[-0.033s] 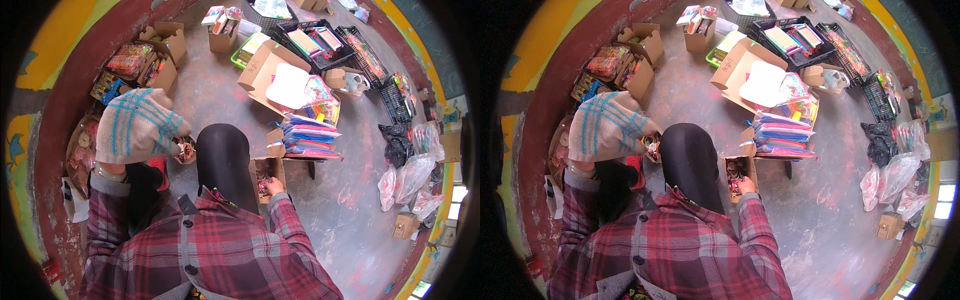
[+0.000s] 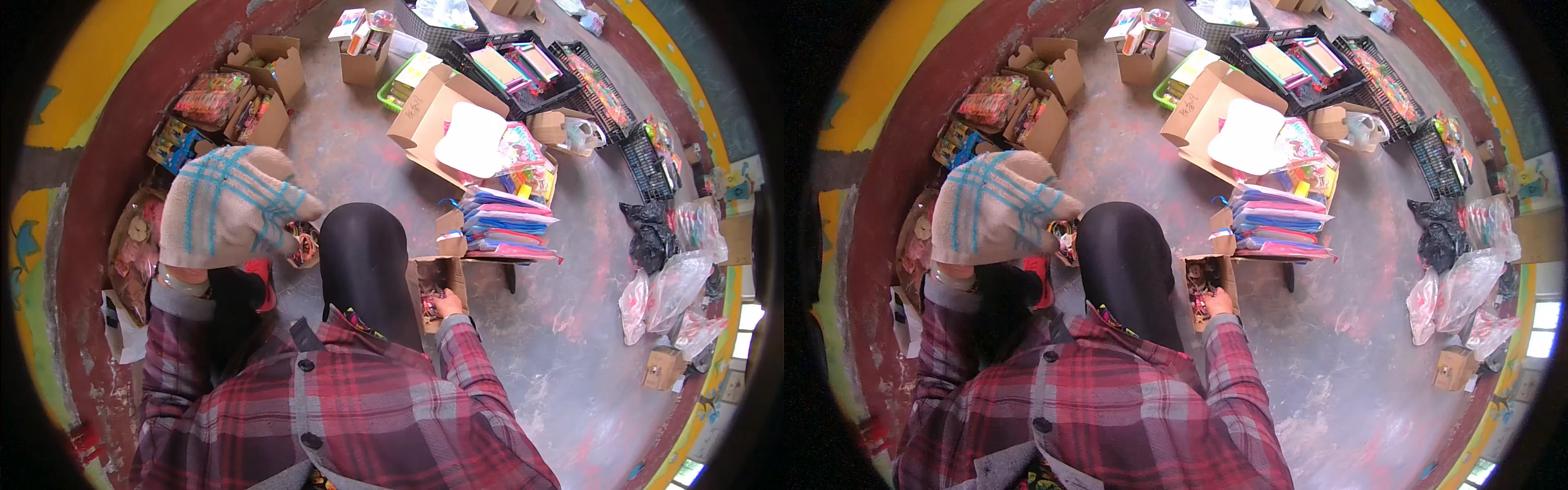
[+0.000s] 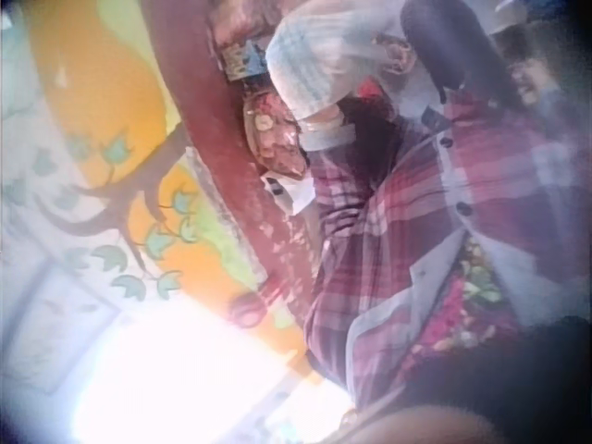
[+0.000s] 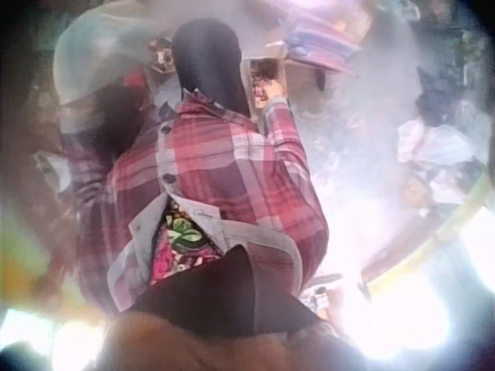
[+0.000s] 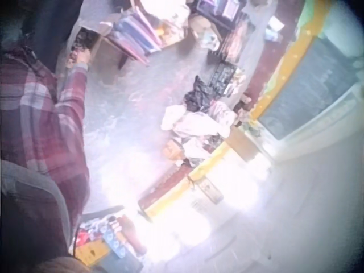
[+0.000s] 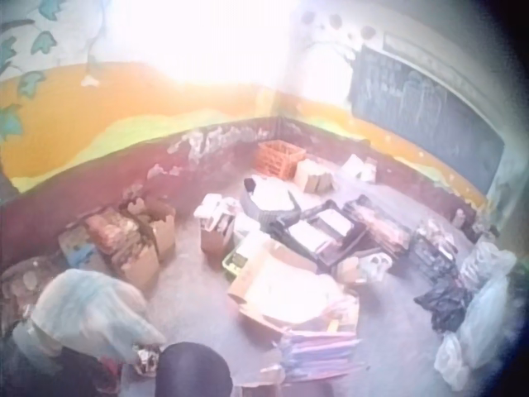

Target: The person sits on a low stool and wipes small hair accessories, such as hair ties and clips, with a cloth. They pick up items from a cardboard box, wipe them individually, and place them into a second box. The person handles the items one at a time throughout the process.

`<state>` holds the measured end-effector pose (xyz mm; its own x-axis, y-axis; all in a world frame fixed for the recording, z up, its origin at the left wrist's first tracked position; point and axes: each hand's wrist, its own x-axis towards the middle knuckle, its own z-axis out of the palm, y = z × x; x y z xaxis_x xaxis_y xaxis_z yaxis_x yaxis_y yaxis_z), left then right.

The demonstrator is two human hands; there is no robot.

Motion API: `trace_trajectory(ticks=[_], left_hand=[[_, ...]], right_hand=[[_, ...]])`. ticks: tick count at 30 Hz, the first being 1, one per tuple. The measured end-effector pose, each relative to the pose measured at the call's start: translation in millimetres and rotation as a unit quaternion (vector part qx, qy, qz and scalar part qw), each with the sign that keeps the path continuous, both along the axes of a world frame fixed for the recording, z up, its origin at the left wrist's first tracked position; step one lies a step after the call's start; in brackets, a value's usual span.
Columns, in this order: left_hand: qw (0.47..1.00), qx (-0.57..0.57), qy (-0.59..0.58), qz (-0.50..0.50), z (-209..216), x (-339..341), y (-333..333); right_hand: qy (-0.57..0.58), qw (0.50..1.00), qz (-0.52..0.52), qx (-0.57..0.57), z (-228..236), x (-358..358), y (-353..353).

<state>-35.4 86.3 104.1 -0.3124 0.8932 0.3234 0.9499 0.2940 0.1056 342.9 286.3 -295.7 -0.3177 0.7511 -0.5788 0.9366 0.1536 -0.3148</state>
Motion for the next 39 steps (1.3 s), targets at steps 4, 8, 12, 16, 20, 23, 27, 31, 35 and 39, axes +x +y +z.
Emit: trace_trajectory(ticks=[4,8,12,16,20,23,27,31,35,39], left_hand=[[0.998,-0.041,0.041,-0.036,-31,-2,23],[0.995,-0.058,0.072,-0.038,-41,0,26],[0.994,-0.058,0.091,-0.031,-45,-6,23],[0.993,-0.055,0.1,-0.031,-45,-8,18],[0.995,-0.044,0.082,-0.032,-50,-4,12],[0.997,-0.03,0.065,-0.042,-45,-3,13],[0.998,0.001,0.037,-0.05,-44,-4,9],[0.998,0.035,0.003,-0.045,-42,-4,-4],[0.997,0.061,-0.018,-0.047,-41,-1,-13],[0.995,0.075,-0.021,-0.062,-36,3,-17]], right_hand=[[0.033,0.988,-0.14,-0.053,-17,2,8],[-0.018,0.992,-0.11,-0.053,-55,3,14],[-0.078,0.993,-0.088,-0.015,-14,-26,9],[-0.195,0.978,-0.051,-0.062,-18,-43,9],[-0.172,0.982,-0.048,-0.053,-14,-37,14],[-0.116,0.992,0.035,-0.017,-59,2,27],[-0.12,0.989,0.069,-0.058,-58,20,37],[0.161,0.961,-0.16,-0.155,6,51,23],[0.367,0.838,-0.326,-0.241,60,52,10],[0.528,0.717,-0.342,-0.301,122,43,-5]])
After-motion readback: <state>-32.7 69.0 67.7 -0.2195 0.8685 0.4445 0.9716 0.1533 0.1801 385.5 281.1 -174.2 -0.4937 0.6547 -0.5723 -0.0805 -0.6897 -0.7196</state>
